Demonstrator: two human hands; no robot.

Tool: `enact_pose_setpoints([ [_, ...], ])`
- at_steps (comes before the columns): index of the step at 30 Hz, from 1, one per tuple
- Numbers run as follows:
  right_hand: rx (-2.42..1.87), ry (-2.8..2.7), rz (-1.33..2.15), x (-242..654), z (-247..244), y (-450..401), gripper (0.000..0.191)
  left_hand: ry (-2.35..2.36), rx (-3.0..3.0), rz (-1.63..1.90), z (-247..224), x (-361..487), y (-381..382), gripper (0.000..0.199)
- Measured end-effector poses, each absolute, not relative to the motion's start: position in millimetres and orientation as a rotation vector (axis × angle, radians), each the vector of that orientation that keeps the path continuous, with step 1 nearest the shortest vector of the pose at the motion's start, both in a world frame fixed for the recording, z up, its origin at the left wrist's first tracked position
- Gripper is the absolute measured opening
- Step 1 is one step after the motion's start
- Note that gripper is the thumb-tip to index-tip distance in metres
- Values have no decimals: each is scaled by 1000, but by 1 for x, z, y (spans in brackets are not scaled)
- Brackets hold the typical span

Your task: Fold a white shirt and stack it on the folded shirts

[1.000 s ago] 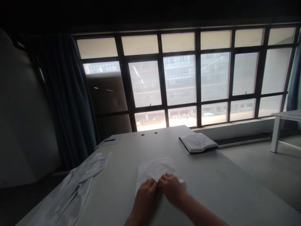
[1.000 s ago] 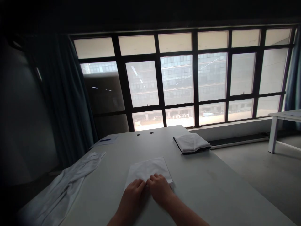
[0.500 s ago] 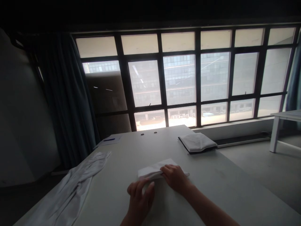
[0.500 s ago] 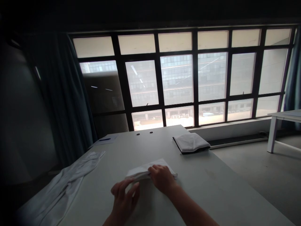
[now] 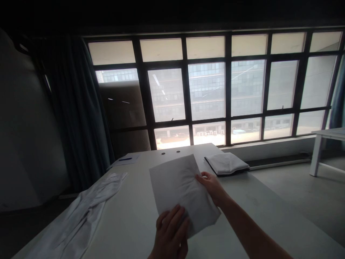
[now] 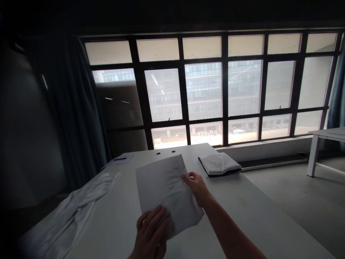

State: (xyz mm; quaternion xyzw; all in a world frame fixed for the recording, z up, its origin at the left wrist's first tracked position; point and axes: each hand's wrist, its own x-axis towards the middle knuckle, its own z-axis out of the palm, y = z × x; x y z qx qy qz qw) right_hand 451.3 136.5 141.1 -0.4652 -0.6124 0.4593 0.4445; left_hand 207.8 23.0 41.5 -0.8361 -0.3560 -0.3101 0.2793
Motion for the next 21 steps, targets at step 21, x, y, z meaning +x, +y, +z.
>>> enact_pose_setpoints([
  [21, -1413, -2121, 1092, 472, 84, 166, 39, -1573, -2561, -294, 57, 198, 55, 67],
])
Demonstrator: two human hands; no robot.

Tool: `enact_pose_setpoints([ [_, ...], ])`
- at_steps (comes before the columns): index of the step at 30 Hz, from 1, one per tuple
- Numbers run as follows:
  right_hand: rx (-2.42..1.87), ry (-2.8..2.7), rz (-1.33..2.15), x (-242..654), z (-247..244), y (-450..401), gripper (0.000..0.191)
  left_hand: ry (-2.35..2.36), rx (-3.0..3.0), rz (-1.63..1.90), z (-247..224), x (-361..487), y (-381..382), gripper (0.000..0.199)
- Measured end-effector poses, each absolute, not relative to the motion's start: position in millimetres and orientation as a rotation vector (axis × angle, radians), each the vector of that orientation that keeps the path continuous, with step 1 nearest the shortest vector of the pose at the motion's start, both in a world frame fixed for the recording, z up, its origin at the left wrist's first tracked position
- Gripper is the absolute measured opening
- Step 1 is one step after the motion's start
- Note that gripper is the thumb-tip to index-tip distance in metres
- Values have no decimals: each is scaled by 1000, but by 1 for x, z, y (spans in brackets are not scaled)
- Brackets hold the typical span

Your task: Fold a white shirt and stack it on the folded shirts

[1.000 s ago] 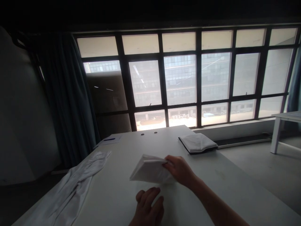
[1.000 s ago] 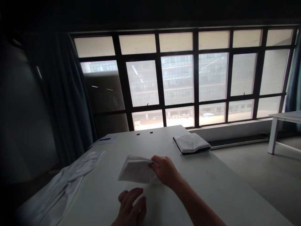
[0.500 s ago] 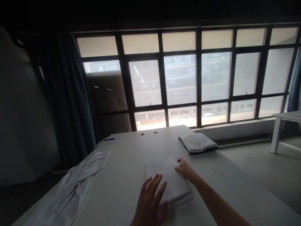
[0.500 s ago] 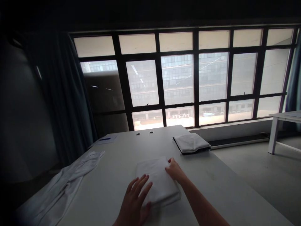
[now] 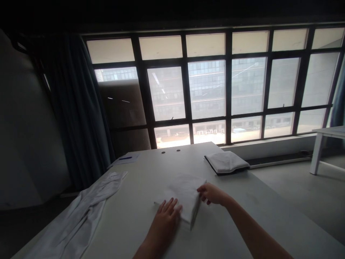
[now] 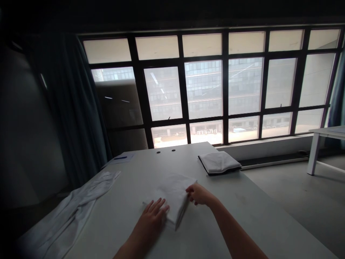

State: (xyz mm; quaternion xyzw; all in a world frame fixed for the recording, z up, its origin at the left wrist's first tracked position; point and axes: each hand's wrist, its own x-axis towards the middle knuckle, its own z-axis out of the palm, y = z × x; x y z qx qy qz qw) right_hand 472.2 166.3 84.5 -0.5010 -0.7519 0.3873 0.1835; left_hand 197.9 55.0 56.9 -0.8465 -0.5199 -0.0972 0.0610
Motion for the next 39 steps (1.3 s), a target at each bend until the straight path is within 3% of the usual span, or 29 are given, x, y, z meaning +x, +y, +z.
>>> enact_pose_setpoints([
  [5, -1261, -2366, 877, 459, 87, 152, 31, -1413, -2768, -416, 61, 222, 38, 79],
  [9, -1253, -2458, 684, 453, 91, 142, 23, -1519, -2693, -515, 59, 227, 39, 30],
  [10, -1266, -2453, 623, 450, 91, 140, 24, -1539, -2668, -541, 59, 227, 41, 26],
  [16, -1306, -2463, 352, 428, 75, 131, 22, -1744, -2562, -512, 62, 224, 46, 23],
  [29, -1316, -2568, 186, 420, 68, 118, 21, -1868, -2468, -510, 58, 223, 55, 23],
  [33, -1360, -2474, 137, 402, 62, 102, 27, -1915, -2372, -611, 57, 213, 60, 24],
  [37, -1463, -2284, 103, 386, 51, 94, 46, -1924, -2278, -775, 55, 203, 62, 25],
  [39, -1447, -2227, 97, 385, 46, 96, 42, -1909, -2250, -847, 53, 201, 61, 25],
])
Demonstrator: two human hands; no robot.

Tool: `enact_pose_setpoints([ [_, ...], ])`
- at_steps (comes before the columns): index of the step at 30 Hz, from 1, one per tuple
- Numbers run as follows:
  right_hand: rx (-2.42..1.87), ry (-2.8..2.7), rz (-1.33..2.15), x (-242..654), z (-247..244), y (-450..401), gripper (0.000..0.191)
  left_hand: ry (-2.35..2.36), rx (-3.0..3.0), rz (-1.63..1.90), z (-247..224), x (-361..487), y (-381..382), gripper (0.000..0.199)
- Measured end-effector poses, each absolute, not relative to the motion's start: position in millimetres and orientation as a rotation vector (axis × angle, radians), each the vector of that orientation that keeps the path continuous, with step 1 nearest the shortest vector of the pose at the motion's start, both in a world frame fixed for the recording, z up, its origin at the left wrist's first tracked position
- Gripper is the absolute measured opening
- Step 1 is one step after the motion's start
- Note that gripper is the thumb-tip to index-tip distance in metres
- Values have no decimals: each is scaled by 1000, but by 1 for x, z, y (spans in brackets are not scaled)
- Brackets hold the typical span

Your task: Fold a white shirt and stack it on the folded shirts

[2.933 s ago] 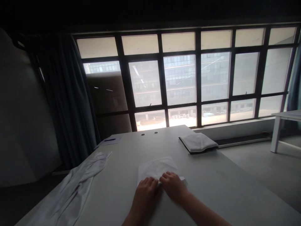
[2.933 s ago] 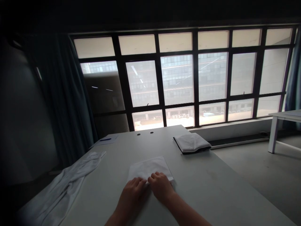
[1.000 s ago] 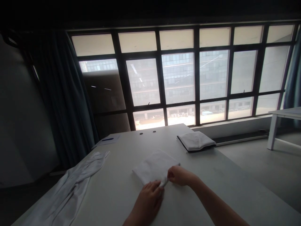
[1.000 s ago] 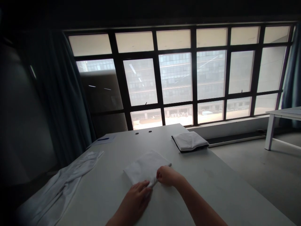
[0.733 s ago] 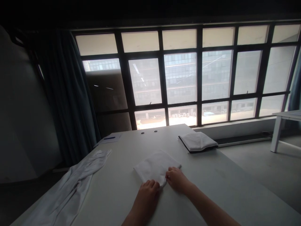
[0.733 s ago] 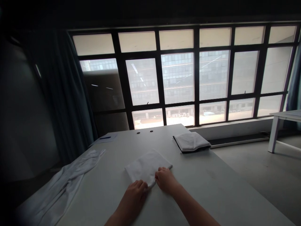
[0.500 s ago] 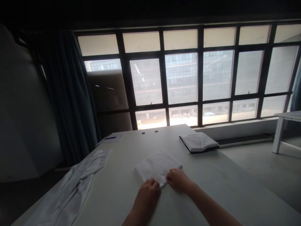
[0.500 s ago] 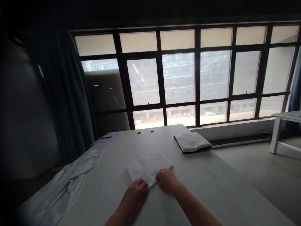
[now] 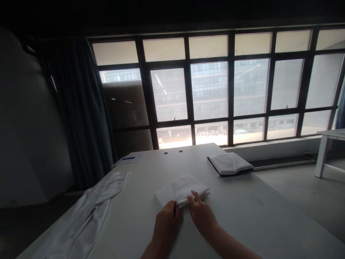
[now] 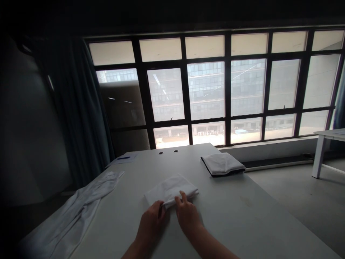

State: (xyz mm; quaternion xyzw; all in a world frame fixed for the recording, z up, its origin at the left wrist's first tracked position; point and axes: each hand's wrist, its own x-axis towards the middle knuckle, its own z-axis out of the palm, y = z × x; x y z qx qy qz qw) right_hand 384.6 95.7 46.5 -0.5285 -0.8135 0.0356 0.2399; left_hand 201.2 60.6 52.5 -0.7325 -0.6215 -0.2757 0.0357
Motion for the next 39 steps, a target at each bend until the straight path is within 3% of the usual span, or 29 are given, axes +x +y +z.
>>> enact_pose_setpoints([
  [7, -1056, -2084, 155, 401, 40, 119, 38, -1592, -2314, -1000, 56, 207, 52, 20],
  [12, -992, -2056, 139, 409, 45, 124, 38, -1393, -2364, -1033, 59, 211, 48, 52],
  [14, -991, -2050, 176, 408, 46, 122, 40, -1383, -2367, -1101, 58, 208, 48, 56],
  [19, -1062, -2077, 279, 402, 48, 110, 55, -1397, -2304, -1250, 56, 197, 47, 45],
  [22, -1088, -2134, 310, 402, 56, 106, 43, -1370, -2279, -1280, 53, 193, 48, 38],
  [28, -1272, -2253, 161, 423, 119, 104, 26, -1475, -2029, -1494, 55, 193, 46, 24],
  [34, -1320, -2268, 82, 492, 201, 87, 30, -1515, -1940, -1648, 54, 198, 44, 26],
  [39, -1476, -2250, 105, 574, 218, 86, 25, -1584, -2134, -1579, 50, 206, 46, 24],
])
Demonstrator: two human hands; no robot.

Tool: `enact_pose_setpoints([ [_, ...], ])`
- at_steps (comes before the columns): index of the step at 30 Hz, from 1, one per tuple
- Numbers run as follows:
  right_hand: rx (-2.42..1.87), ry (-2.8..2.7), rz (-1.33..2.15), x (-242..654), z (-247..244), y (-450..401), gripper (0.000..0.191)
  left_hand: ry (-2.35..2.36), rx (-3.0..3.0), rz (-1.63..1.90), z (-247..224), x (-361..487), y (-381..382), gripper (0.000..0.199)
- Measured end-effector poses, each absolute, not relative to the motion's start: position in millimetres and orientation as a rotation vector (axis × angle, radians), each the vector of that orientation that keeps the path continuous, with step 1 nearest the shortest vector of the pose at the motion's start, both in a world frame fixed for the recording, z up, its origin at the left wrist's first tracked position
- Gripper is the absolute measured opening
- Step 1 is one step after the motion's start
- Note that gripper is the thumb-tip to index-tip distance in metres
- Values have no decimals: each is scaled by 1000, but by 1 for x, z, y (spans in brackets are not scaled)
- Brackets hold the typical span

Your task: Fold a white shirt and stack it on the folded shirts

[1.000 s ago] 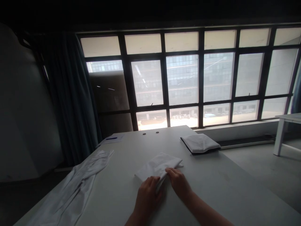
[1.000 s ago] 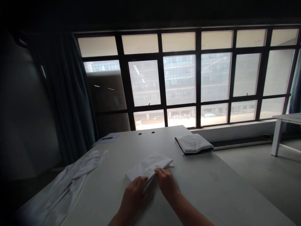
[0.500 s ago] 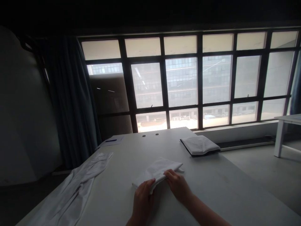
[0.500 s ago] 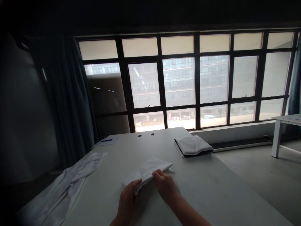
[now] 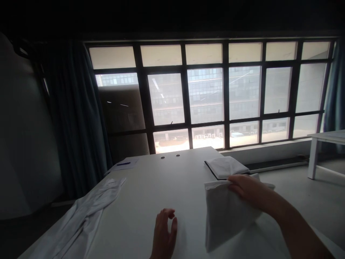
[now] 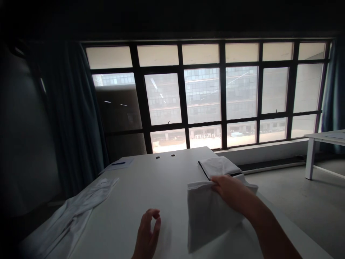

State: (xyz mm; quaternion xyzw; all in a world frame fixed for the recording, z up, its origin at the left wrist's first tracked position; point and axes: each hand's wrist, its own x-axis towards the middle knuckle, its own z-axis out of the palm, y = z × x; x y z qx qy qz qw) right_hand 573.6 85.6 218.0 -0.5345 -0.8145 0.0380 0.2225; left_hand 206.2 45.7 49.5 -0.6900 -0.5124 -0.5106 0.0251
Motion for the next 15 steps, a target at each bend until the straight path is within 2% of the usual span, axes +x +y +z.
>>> enact_pose_setpoints([
  [5, -1664, -2235, 129, 621, 232, 130, 20, -1622, -2289, -1485, 50, 211, 48, 21],
  [9, -1605, -2055, -77, 638, 268, 185, 38, -1657, -2319, -1454, 42, 209, 55, 24],
  [11, -1515, -1935, -250, 643, 281, 213, 39, -1652, -2326, -1460, 38, 208, 60, 27],
  [15, -1494, -1830, -373, 642, 260, 259, 37, -1627, -2368, -1455, 36, 208, 64, 30],
])
